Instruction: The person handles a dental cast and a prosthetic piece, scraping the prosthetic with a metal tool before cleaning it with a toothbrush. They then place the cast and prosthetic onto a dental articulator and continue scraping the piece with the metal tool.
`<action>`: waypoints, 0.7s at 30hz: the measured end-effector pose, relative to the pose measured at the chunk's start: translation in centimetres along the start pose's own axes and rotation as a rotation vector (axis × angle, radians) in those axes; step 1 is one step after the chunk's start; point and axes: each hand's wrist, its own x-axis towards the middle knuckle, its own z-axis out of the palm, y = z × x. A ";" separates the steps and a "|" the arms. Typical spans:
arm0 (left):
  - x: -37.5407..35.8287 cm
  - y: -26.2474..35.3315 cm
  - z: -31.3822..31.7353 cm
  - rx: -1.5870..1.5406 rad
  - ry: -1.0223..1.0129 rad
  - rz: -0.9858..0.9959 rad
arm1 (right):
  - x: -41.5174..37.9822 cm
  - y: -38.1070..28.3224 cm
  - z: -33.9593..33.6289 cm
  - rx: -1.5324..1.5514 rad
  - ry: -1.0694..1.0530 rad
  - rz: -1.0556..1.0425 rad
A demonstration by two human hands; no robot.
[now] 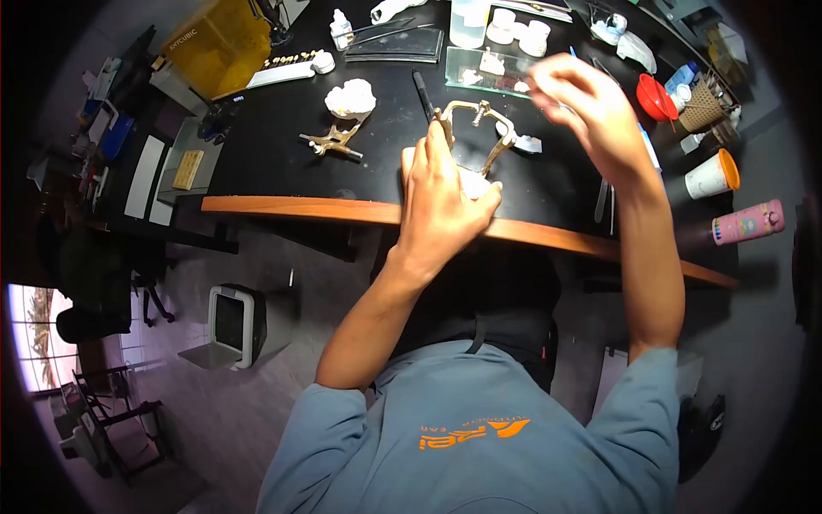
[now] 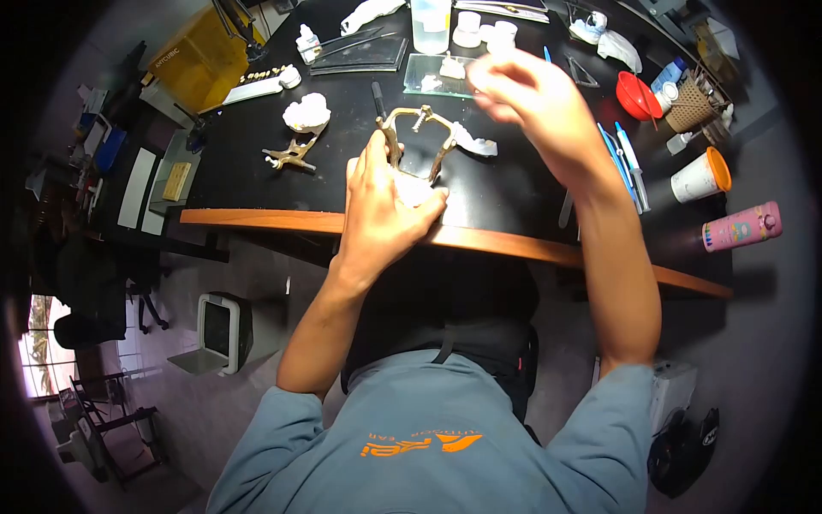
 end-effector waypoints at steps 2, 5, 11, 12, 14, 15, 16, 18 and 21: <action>0.6 -0.1 0.8 0.047 0.028 -0.026 | -4.7 -0.1 -2.6 -0.031 0.008 -0.035; 0.9 -0.1 1.9 0.177 0.117 -0.031 | -14.6 -0.2 -5.9 -0.090 0.052 -0.056; -0.7 1.2 0.7 0.289 0.278 0.107 | -25.0 2.6 -6.9 -0.140 0.043 0.245; -1.5 2.1 -0.8 0.274 0.287 0.214 | -26.4 4.3 -7.2 -0.213 0.000 0.310; -5.6 -0.5 -1.5 0.164 0.350 0.453 | -29.4 8.9 -7.6 -0.318 -0.013 0.564; -8.5 -2.1 -1.4 0.092 0.388 0.466 | -31.0 12.1 -7.6 -0.343 0.008 0.752; -11.1 -3.6 -1.6 0.047 0.340 0.425 | -32.7 15.6 -7.2 -0.417 0.087 0.853; -16.3 -7.7 -1.0 0.041 0.312 0.102 | -38.4 26.1 -5.1 -0.631 0.231 0.936; -26.2 -18.9 -0.4 0.443 0.210 -0.485 | -42.7 33.0 -1.3 -0.577 0.140 1.220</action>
